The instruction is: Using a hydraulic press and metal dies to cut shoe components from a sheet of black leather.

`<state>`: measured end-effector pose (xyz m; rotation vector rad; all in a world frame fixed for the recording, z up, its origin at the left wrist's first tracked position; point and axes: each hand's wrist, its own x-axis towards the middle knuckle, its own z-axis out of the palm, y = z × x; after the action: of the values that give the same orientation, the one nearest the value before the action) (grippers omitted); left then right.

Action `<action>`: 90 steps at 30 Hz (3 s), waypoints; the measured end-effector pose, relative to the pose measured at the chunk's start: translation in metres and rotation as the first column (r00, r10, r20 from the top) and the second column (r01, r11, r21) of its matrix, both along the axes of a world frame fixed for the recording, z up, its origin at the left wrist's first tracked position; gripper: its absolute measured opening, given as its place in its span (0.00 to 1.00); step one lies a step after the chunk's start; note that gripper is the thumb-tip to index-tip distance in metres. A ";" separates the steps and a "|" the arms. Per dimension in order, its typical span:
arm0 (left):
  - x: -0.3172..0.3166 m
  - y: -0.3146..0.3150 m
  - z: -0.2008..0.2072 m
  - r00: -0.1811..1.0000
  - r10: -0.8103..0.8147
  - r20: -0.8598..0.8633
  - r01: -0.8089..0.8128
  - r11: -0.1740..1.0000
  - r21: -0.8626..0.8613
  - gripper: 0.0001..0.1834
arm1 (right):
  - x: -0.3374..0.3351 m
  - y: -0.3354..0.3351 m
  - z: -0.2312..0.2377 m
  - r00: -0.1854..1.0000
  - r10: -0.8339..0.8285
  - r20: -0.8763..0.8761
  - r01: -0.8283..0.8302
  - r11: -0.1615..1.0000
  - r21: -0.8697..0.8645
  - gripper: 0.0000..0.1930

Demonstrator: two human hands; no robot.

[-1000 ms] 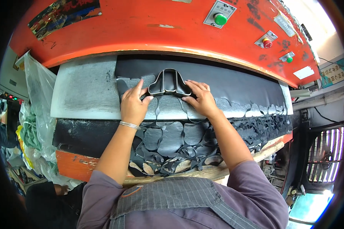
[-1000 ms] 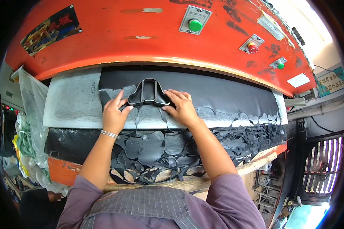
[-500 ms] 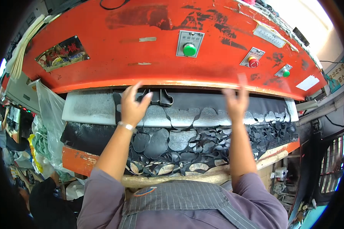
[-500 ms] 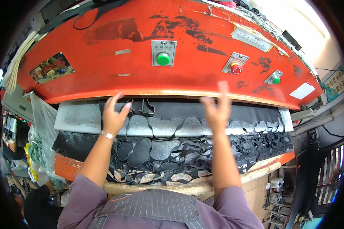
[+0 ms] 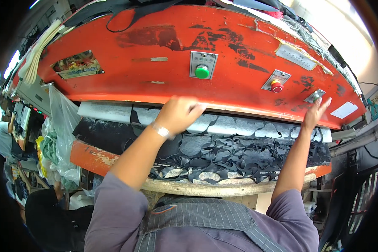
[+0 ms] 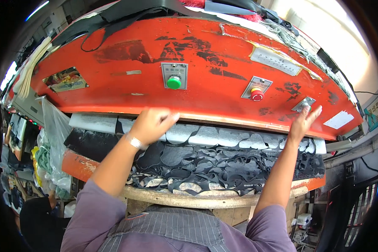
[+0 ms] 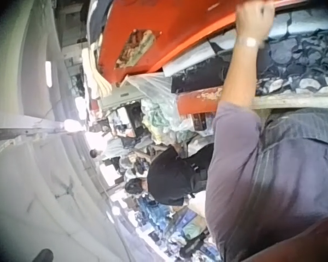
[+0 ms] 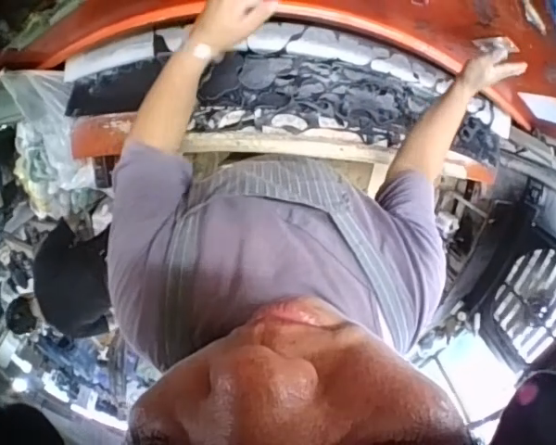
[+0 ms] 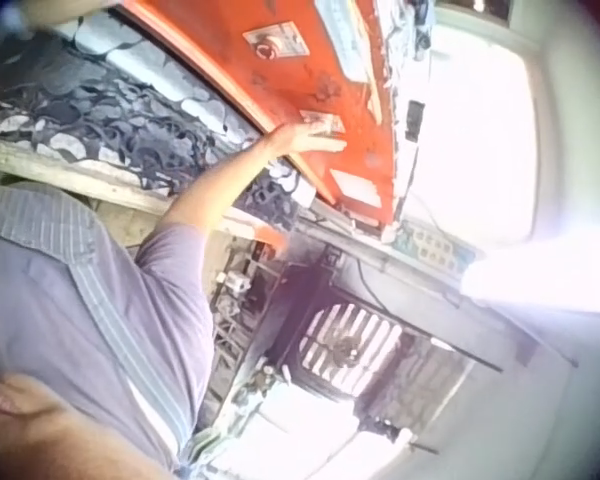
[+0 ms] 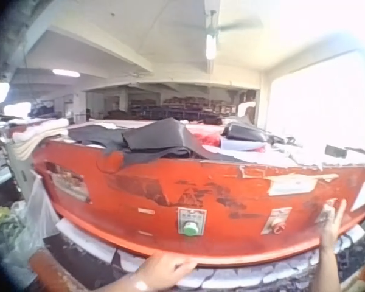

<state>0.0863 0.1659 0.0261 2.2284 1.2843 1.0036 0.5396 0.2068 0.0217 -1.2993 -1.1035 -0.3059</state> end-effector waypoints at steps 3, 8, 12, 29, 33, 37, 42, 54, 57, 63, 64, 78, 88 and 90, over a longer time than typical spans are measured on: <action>-0.047 -0.065 -0.046 0.979 0.049 -0.196 -0.104 0.953 -0.284 0.26 | -0.010 -0.033 0.024 0.997 0.031 -0.071 -0.029 0.999 0.027 0.31; -0.102 -0.188 -0.105 0.966 0.130 -0.223 -0.200 0.924 -0.327 0.16 | -0.104 -0.038 0.035 0.914 0.381 0.137 -0.389 0.921 0.033 0.16; -0.080 -0.198 -0.110 0.894 0.354 -0.274 -0.382 0.923 -0.053 0.10 | -0.262 -0.039 0.013 0.613 0.649 0.450 -0.643 0.741 -0.193 0.14; -0.107 -0.111 -0.063 0.992 0.128 -0.006 -0.118 0.889 -0.442 0.09 | -0.410 0.103 -0.074 -0.169 0.755 0.634 -0.203 0.603 -0.772 0.08; -0.106 -0.041 -0.077 0.917 0.275 0.287 -0.173 0.926 -0.335 0.16 | -0.364 0.111 -0.034 0.418 0.754 0.506 0.020 0.549 -0.835 0.11; -0.073 0.028 -0.101 0.950 0.181 0.256 -0.079 0.928 -0.363 0.31 | -0.281 0.106 -0.066 0.828 0.509 0.237 -0.094 0.541 -0.836 0.20; -0.026 0.076 -0.155 0.978 0.196 0.071 -0.175 0.959 -0.225 0.40 | -0.269 0.077 -0.117 0.956 0.275 -0.101 -0.239 0.534 -0.811 0.27; -0.014 0.069 -0.161 0.961 0.275 -0.031 -0.276 0.954 -0.114 0.43 | -0.257 0.030 -0.133 0.738 0.590 0.326 -0.236 0.680 -0.694 0.36; -0.015 0.067 -0.158 0.963 0.269 -0.003 -0.268 0.956 -0.120 0.43 | -0.254 0.030 -0.134 0.721 0.586 0.369 -0.233 0.707 -0.667 0.35; -0.010 0.067 -0.155 0.959 0.280 -0.030 -0.282 0.955 -0.093 0.43 | -0.250 0.029 -0.133 0.689 0.572 0.446 -0.204 0.743 -0.637 0.35; -0.011 0.069 -0.154 0.957 0.286 -0.045 -0.289 0.954 -0.085 0.43 | -0.252 0.031 -0.131 0.682 0.566 0.464 -0.185 0.747 -0.639 0.35; 0.049 0.062 0.018 0.986 0.102 0.134 -0.165 0.744 0.647 0.06 | 0.037 0.052 0.031 0.916 -0.398 -0.042 0.395 0.917 -0.060 0.41; -0.026 -0.128 -0.078 0.979 0.117 -0.165 -0.134 0.986 -0.099 0.12 | -0.133 -0.135 -0.067 0.653 0.752 0.094 -0.444 0.480 -0.757 0.28; -0.026 -0.172 -0.093 0.986 0.096 -0.134 -0.131 0.949 -0.287 0.14 | -0.185 -0.188 -0.056 0.310 0.943 0.119 -0.421 0.248 -0.873 0.38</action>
<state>0.0606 -0.0064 -0.0671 2.0277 1.5192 0.6715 0.3550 0.0183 -0.0344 -1.0897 -2.5740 0.5926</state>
